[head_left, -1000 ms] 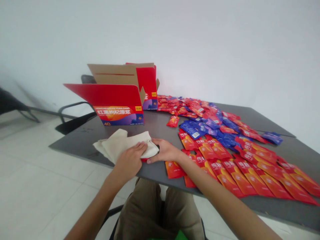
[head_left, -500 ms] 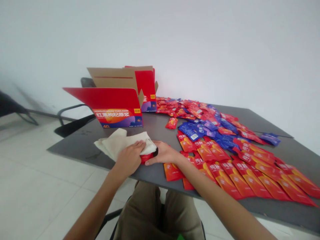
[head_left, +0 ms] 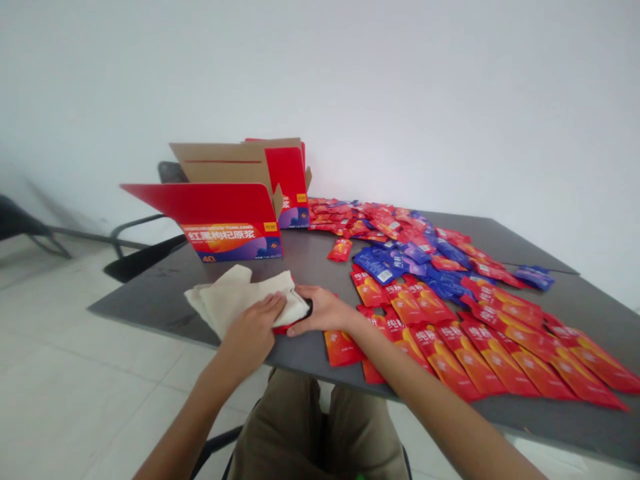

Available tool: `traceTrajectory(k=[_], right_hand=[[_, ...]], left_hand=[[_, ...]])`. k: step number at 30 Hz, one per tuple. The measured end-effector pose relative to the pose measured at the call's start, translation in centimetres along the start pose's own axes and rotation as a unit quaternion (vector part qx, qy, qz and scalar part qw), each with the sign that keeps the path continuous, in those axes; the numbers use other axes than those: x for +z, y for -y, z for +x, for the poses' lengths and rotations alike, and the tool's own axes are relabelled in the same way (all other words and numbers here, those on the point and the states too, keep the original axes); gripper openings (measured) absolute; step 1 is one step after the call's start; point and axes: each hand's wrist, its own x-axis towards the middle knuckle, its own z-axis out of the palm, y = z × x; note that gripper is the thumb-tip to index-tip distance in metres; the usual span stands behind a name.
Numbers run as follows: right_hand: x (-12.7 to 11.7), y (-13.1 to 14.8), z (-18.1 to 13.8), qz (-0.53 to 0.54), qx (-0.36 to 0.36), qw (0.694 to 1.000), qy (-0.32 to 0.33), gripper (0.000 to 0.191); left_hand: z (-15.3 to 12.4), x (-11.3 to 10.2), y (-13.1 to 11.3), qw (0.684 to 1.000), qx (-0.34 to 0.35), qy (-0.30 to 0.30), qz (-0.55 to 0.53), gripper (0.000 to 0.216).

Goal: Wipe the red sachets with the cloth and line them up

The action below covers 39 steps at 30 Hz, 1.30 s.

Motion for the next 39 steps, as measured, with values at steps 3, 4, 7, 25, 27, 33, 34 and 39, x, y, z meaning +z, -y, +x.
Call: traceTrajectory(k=[3,4,7,25,27,33,34,39], right_hand=[[0.1,-0.4,0.2,-0.018,-0.030,0.999,-0.003,0.067],[0.1,-0.4,0.2,-0.016,-0.033,0.999,-0.004,0.068],[0.0,-0.1,0.0,0.006,-0.005,1.000,0.000,0.059],[0.1,-0.3,0.0,-0.003,-0.008,1.000,-0.001,0.064],[0.2,-0.5,0.2,-0.014,-0.025,1.000,-0.007,0.071],[-0.1,0.3,-0.1,0.003,0.009,1.000,0.005,0.054],[-0.1,0.3,-0.1,0.007,0.012,1.000,0.007,0.053],[0.3,-0.6,0.2,-0.019,-0.029,0.999,-0.006,0.072]], left_hand=[[-1.4,0.2,0.1,1.000,0.016,-0.001,-0.010,0.068],[-1.3,0.1,0.0,1.000,0.013,-0.001,-0.010,0.068],[0.2,-0.2,-0.2,1.000,-0.012,0.000,0.000,0.063],[-0.3,0.2,0.0,1.000,0.004,0.010,0.003,0.067],[-1.4,0.4,0.0,1.000,0.008,0.003,-0.002,0.069],[1.1,-0.3,-0.4,1.000,-0.016,0.017,0.002,0.063],[1.3,-0.3,-0.4,1.000,-0.016,0.021,0.005,0.063],[-1.4,0.2,0.0,1.000,0.002,0.023,0.006,0.069]])
